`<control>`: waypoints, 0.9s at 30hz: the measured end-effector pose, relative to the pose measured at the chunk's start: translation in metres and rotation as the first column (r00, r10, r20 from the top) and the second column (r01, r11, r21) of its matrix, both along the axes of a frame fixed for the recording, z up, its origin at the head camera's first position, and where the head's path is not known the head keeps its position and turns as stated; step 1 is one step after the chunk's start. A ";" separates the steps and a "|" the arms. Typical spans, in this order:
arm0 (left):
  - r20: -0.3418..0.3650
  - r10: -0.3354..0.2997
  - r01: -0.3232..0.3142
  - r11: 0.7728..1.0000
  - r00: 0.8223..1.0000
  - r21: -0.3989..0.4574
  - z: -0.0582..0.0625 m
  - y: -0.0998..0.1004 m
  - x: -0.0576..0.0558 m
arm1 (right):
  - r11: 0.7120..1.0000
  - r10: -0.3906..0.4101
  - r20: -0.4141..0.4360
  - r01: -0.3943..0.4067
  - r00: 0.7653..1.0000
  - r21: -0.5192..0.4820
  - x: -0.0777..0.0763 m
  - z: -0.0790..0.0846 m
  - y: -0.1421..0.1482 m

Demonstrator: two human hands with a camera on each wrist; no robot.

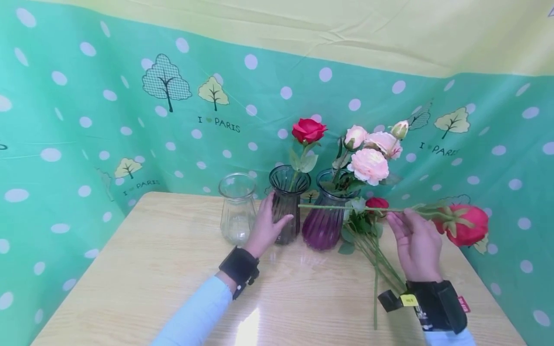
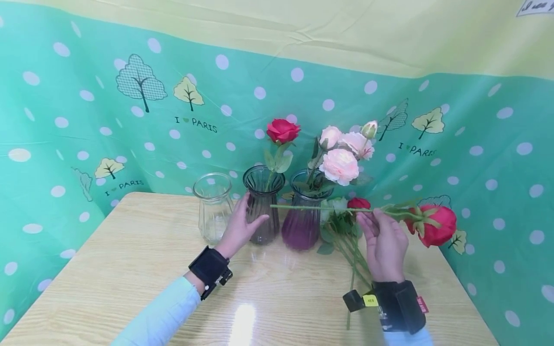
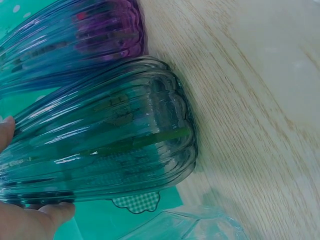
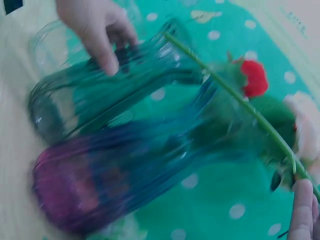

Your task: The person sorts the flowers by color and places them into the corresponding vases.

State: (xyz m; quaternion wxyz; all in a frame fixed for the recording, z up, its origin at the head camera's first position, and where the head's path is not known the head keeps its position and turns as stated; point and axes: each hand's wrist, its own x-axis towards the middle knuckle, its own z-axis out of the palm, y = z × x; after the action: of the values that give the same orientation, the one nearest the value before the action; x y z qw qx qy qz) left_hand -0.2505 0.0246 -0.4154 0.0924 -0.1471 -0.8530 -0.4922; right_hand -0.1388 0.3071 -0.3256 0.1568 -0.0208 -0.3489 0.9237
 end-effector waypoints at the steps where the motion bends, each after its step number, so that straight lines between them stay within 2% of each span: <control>1: -0.004 -0.001 0.001 1.000 1.000 0.000 0.000 0.000 0.000 | 1.000 -0.013 -0.007 0.013 1.000 -0.010 0.000 0.003 -0.002; 8: -0.001 0.004 -0.004 1.000 1.000 0.009 0.000 0.000 -0.001 | 0.988 -0.131 0.018 0.132 0.991 -0.085 -0.006 0.022 -0.015; 14: -0.004 -0.001 0.001 1.000 1.000 -0.008 0.000 0.000 -0.001 | 0.970 -0.231 0.060 0.235 0.971 -0.068 -0.006 0.029 -0.022; 20: -0.003 -0.001 0.001 1.000 1.000 -0.004 0.003 -0.001 0.000 | 0.944 -0.331 0.053 0.329 0.942 0.035 -0.013 0.033 -0.037; 27: 0.002 -0.002 0.002 1.000 1.000 -0.003 0.002 0.000 0.001 | 0.890 -0.414 -0.061 0.418 0.908 0.182 -0.024 0.032 -0.057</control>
State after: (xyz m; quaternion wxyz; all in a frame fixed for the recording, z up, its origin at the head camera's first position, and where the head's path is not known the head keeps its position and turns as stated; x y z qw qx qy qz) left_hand -0.2493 0.0241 -0.4129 0.0907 -0.1477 -0.8535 -0.4914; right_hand -0.1625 0.2500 -0.2938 0.3555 -0.0705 -0.4216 0.8312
